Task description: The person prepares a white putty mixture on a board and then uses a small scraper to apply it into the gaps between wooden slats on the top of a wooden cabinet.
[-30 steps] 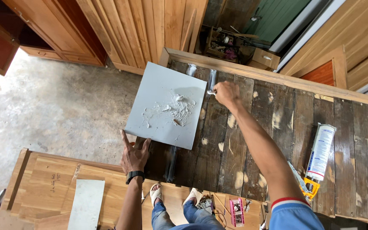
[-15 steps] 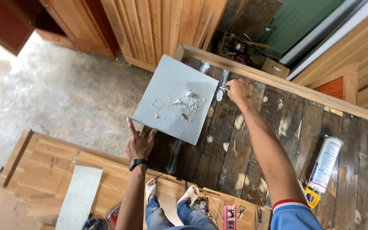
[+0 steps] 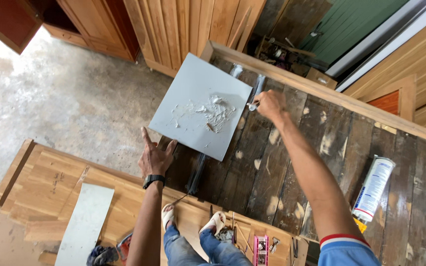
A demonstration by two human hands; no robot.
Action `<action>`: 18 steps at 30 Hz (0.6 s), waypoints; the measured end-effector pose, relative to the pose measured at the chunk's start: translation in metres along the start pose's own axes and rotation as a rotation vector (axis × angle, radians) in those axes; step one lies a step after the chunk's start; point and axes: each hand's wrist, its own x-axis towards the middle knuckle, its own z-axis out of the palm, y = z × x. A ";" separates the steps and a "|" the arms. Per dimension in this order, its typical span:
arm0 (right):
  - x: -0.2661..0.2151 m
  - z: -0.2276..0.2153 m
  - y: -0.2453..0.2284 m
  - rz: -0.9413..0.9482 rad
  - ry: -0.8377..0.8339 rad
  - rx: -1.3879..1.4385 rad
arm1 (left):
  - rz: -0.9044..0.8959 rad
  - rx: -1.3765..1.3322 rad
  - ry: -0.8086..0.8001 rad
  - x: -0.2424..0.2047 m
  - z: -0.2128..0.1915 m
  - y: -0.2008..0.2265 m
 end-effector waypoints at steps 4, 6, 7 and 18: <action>-0.015 -0.001 -0.004 -0.018 -0.007 0.051 | 0.015 0.036 0.019 0.001 0.002 -0.002; -0.025 0.001 -0.007 -0.024 0.002 0.104 | 0.025 0.041 0.020 -0.001 0.002 -0.003; -0.031 0.002 -0.009 -0.039 -0.001 0.100 | 0.026 0.039 0.019 -0.001 0.001 -0.004; -0.034 -0.015 -0.010 0.098 0.063 0.301 | 0.009 -0.008 -0.055 0.007 0.001 -0.008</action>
